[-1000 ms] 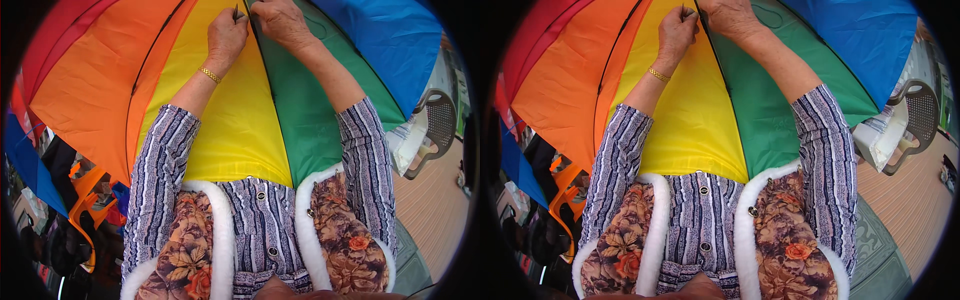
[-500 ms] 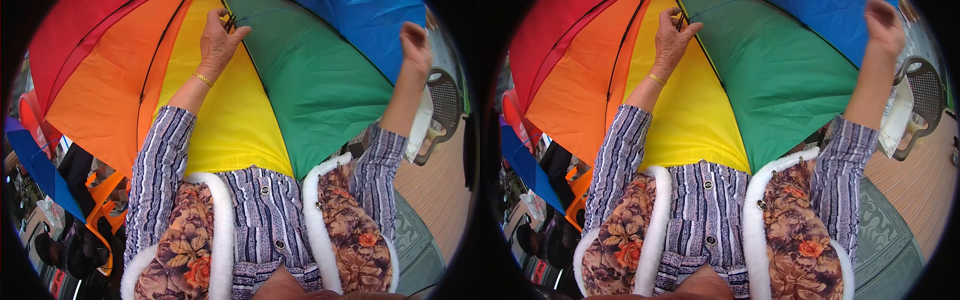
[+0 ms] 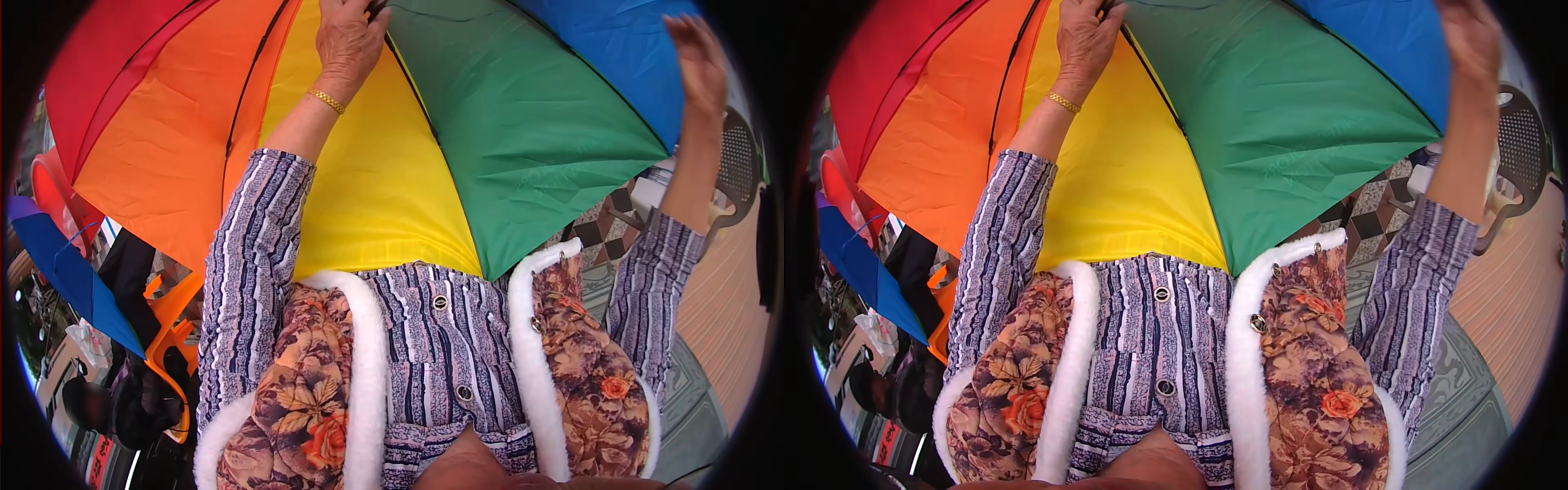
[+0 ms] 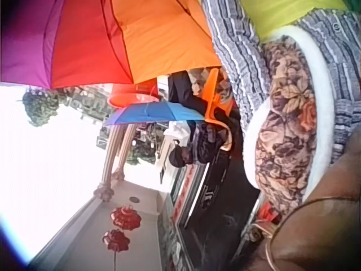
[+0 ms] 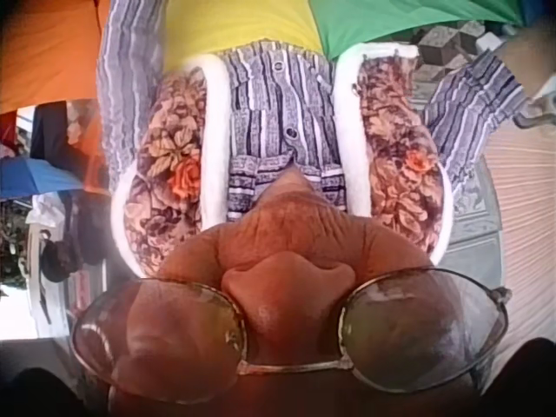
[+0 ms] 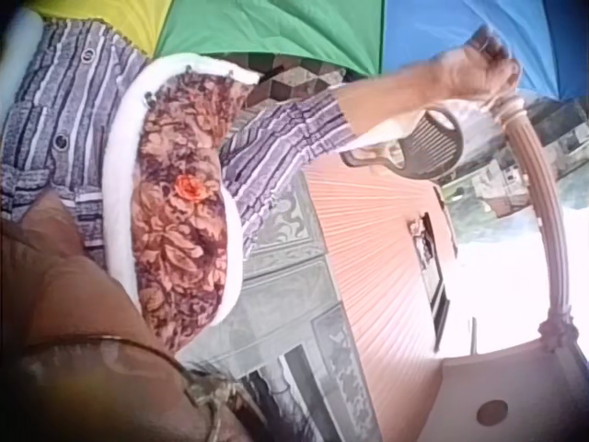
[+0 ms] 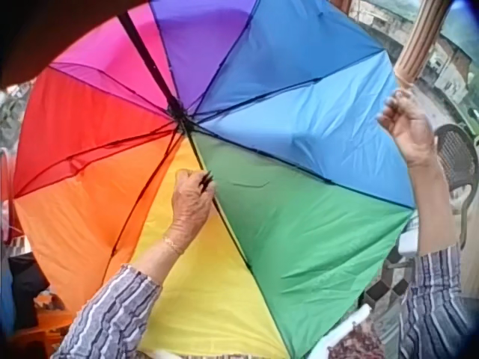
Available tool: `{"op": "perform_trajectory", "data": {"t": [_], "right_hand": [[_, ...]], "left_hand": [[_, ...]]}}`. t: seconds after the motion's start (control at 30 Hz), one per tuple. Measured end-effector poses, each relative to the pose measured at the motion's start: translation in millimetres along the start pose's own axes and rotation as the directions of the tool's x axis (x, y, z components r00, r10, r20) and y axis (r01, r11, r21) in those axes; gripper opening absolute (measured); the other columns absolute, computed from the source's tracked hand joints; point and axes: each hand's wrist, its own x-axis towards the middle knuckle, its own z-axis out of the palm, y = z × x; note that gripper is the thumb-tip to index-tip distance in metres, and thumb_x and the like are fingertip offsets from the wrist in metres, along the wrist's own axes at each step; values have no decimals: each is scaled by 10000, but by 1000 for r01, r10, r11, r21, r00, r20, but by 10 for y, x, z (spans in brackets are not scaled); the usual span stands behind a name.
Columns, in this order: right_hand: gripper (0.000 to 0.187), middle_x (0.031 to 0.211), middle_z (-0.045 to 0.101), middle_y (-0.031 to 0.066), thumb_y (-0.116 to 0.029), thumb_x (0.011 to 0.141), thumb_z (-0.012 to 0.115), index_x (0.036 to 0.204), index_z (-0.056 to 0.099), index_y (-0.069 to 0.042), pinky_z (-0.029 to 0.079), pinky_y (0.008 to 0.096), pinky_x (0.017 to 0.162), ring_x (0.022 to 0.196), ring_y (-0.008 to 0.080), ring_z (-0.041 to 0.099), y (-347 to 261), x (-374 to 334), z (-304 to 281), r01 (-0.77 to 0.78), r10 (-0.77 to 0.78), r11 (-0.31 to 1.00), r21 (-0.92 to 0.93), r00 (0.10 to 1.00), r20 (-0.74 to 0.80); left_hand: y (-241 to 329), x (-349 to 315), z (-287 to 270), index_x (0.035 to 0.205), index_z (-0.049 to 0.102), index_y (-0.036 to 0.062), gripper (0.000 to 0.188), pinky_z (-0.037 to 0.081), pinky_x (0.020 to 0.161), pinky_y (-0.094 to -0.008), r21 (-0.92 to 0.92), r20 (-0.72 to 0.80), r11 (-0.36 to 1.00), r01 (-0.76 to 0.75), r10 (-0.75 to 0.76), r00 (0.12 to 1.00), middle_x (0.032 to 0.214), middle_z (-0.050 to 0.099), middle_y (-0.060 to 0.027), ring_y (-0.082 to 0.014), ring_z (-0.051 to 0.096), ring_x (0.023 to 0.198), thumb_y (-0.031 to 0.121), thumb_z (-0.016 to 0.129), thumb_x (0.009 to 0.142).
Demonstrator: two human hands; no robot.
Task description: Marking and repairing the internal structure of a rainbow-colored umbrella using a marker and thread.
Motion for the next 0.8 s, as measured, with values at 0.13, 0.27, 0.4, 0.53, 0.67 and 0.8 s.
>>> {"op": "perform_trajectory", "data": {"t": [0.13,0.27,0.4,0.53,0.67,0.8], "right_hand": [[74,690,588,2,-63,808,588,832,642,-18,431,217,571,615,79,533,784,-832,1053,-62,223,857,-512,940,260],[172,658,553,-5,-54,798,558,937,647,-6,409,243,525,582,86,497,1593,-1120,1410,272,30,788,-552,879,476],[183,649,559,20,-45,813,531,966,630,-33,402,253,503,565,107,506,2021,-1025,1677,-154,331,882,-446,875,353],[144,651,566,27,-50,840,527,959,608,-60,413,265,483,538,119,508,2388,-888,1701,-360,418,896,-261,882,218],[79,654,569,21,-63,867,526,920,583,-74,437,283,470,506,128,505,2138,-964,1694,-555,547,830,52,830,111],[167,786,567,100,-104,902,550,1013,561,20,424,473,988,699,221,569,1982,-863,1030,-759,753,630,-165,546,367]], "left_hand": [[245,266,53,801,572,16,114,426,586,-258,-354,211,911,212,-143,967,659,545,-37,-117,517,620,121,591,839],[399,425,293,784,573,15,121,406,582,-238,-503,494,741,445,-176,851,656,510,3,-82,475,632,121,615,823],[435,423,280,775,562,28,113,390,540,-226,-491,504,771,405,-127,854,653,509,10,-69,470,603,115,618,822],[272,390,344,783,540,57,93,365,464,-221,-532,577,574,623,-293,762,641,514,4,-65,464,529,107,605,828],[348,447,316,798,519,83,81,328,394,-219,-551,611,287,783,-500,614,623,507,6,-68,437,453,103,591,830],[356,388,345,782,510,89,91,305,368,-222,-530,588,311,789,-536,606,604,489,15,-68,407,424,106,588,826]]}}
